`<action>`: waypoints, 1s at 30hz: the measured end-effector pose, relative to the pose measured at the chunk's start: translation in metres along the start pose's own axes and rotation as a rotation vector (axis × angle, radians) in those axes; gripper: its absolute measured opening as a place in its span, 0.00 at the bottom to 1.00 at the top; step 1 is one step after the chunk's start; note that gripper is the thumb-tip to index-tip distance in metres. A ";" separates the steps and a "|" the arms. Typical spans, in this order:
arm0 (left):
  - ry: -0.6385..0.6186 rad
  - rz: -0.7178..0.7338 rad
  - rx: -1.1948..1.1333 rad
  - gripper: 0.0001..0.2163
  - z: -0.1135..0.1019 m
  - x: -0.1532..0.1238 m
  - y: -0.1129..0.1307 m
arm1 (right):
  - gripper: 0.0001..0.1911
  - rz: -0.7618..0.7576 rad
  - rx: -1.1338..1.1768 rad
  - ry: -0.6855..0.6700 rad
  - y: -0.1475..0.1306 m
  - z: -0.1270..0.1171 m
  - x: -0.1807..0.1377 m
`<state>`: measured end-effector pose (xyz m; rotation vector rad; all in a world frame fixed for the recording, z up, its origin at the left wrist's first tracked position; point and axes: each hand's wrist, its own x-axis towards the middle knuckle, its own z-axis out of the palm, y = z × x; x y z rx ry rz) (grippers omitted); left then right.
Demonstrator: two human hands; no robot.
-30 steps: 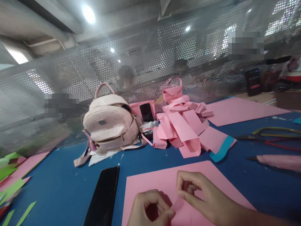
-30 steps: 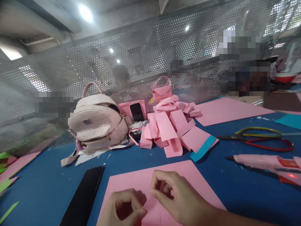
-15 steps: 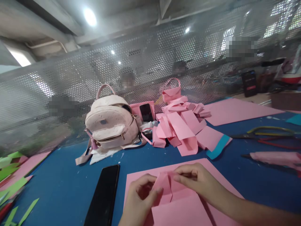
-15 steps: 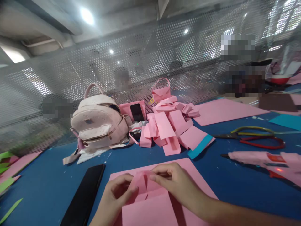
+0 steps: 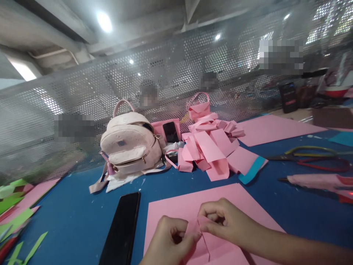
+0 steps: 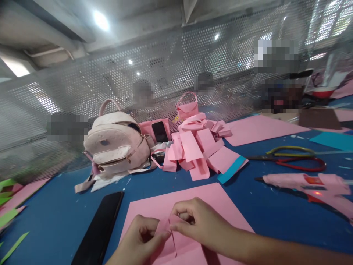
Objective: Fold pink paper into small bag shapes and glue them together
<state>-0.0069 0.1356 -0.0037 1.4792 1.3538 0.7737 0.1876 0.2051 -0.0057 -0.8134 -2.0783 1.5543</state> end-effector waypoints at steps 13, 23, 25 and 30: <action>-0.096 0.052 0.000 0.32 -0.001 -0.001 -0.001 | 0.18 -0.064 -0.174 -0.026 -0.011 0.002 -0.008; 0.128 0.038 -0.133 0.30 -0.002 -0.005 0.001 | 0.30 -0.040 -0.113 0.068 -0.002 0.000 -0.002; 0.070 0.010 -0.243 0.29 -0.001 -0.002 0.004 | 0.30 -0.036 -0.106 0.139 0.003 -0.002 -0.001; 0.034 -0.025 -0.400 0.23 -0.003 0.001 0.001 | 0.25 -0.102 0.009 0.240 0.001 -0.007 -0.001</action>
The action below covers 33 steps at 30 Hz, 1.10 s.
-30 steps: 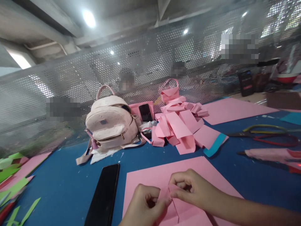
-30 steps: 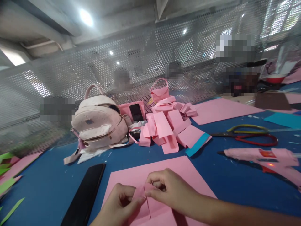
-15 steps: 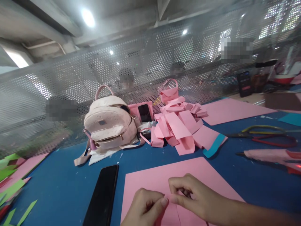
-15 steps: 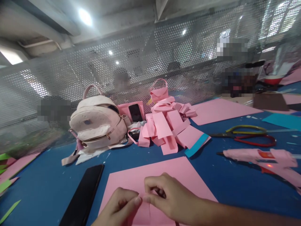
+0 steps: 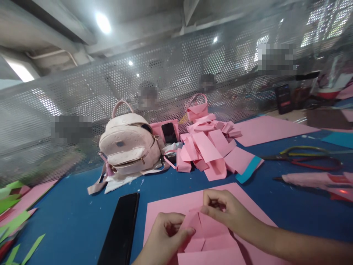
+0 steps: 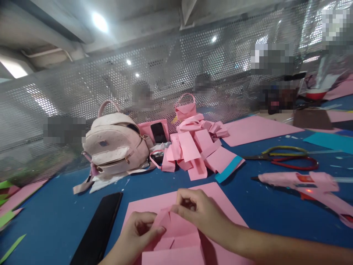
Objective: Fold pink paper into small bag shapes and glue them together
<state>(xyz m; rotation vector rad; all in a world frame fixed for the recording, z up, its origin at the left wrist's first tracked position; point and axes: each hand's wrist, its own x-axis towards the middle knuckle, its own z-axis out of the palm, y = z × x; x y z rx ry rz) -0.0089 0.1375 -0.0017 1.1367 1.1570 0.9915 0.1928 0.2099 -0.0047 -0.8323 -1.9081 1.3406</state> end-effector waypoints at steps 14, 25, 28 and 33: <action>0.282 0.337 0.238 0.13 -0.016 -0.007 0.022 | 0.13 -0.103 -0.088 0.132 -0.009 -0.020 0.015; 0.051 0.654 0.633 0.14 -0.034 0.002 0.007 | 0.13 -0.443 -0.034 -0.102 -0.002 -0.023 0.016; 0.036 0.782 0.768 0.15 -0.037 0.001 0.007 | 0.13 -0.425 -0.027 -0.113 -0.001 -0.023 0.016; 0.016 0.935 0.949 0.19 -0.037 -0.003 0.010 | 0.11 -0.321 -0.033 -0.103 -0.002 -0.023 0.012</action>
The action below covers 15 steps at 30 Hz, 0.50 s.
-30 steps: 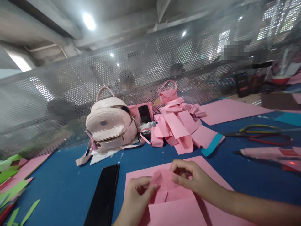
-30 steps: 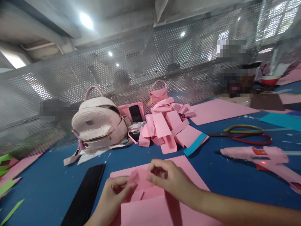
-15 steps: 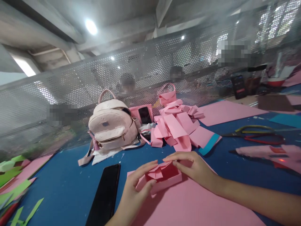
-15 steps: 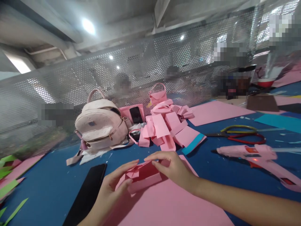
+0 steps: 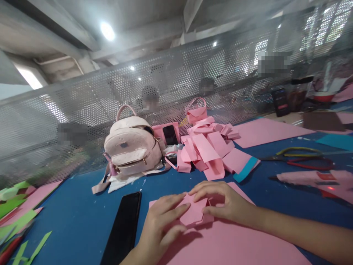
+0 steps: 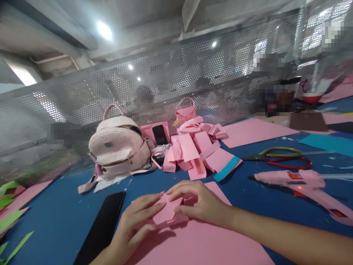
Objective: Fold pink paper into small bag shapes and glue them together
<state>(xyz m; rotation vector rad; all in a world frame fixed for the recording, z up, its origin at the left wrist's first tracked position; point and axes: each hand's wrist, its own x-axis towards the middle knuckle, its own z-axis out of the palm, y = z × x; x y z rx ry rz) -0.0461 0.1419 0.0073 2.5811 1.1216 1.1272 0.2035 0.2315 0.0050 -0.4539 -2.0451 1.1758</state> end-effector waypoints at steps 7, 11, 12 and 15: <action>0.095 -0.194 -0.120 0.18 0.011 0.003 0.012 | 0.14 0.140 0.047 -0.035 -0.005 0.009 -0.006; 0.150 -0.301 -0.250 0.24 0.019 -0.002 0.008 | 0.17 0.197 0.002 -0.063 -0.008 0.011 -0.007; 0.159 -0.323 -0.279 0.25 0.020 -0.004 0.006 | 0.19 0.189 -0.010 -0.066 -0.009 0.011 -0.007; 0.147 -0.418 -0.357 0.27 0.023 -0.007 0.003 | 0.23 0.177 -0.026 -0.082 -0.012 0.010 -0.007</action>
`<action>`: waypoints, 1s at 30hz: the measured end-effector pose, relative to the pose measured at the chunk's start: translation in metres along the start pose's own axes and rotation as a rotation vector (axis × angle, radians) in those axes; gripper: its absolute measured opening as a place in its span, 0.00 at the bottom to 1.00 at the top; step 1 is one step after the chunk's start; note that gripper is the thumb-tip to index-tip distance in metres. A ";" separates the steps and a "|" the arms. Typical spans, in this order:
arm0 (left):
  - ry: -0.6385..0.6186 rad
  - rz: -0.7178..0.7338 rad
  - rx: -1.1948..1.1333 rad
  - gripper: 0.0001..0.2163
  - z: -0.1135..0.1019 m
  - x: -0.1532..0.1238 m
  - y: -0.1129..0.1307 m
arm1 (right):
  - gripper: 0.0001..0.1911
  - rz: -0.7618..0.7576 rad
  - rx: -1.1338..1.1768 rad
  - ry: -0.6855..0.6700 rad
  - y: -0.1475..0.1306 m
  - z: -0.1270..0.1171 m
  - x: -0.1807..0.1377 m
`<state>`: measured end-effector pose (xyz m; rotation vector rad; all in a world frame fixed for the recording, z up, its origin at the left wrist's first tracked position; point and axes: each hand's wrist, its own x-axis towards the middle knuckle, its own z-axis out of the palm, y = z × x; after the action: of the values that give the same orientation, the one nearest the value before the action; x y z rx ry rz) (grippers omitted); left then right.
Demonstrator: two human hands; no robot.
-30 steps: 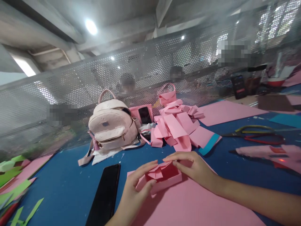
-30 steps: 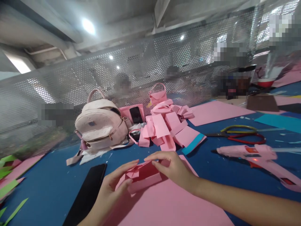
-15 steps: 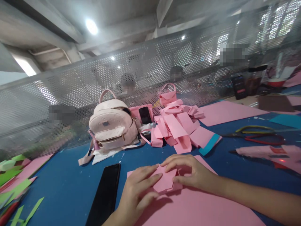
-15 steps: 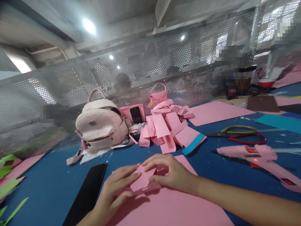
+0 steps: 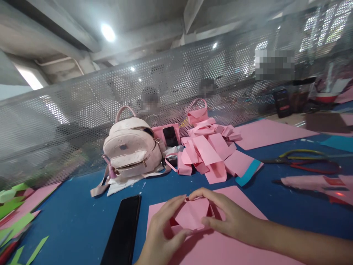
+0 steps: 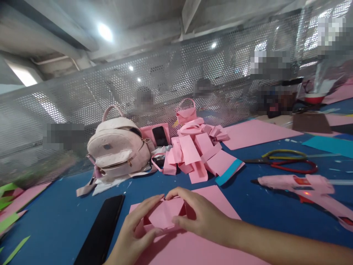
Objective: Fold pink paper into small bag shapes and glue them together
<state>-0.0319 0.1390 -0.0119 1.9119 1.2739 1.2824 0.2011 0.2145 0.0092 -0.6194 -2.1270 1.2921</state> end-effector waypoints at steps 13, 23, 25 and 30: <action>0.017 -0.424 -0.368 0.34 -0.003 0.012 0.004 | 0.33 0.090 0.080 -0.024 0.010 -0.009 0.007; -0.021 -0.277 -0.126 0.29 -0.001 0.007 0.010 | 0.39 0.081 -0.105 -0.135 0.001 -0.009 -0.001; -0.014 -0.255 -0.120 0.29 -0.001 0.007 0.011 | 0.35 0.022 -0.118 -0.114 0.002 -0.008 0.000; 0.013 -0.228 -0.106 0.26 0.001 0.006 0.015 | 0.13 -0.202 -0.105 0.088 0.009 -0.004 0.004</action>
<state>-0.0244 0.1378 0.0022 1.6359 1.3579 1.2205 0.2017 0.2237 0.0040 -0.4803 -2.1337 1.0314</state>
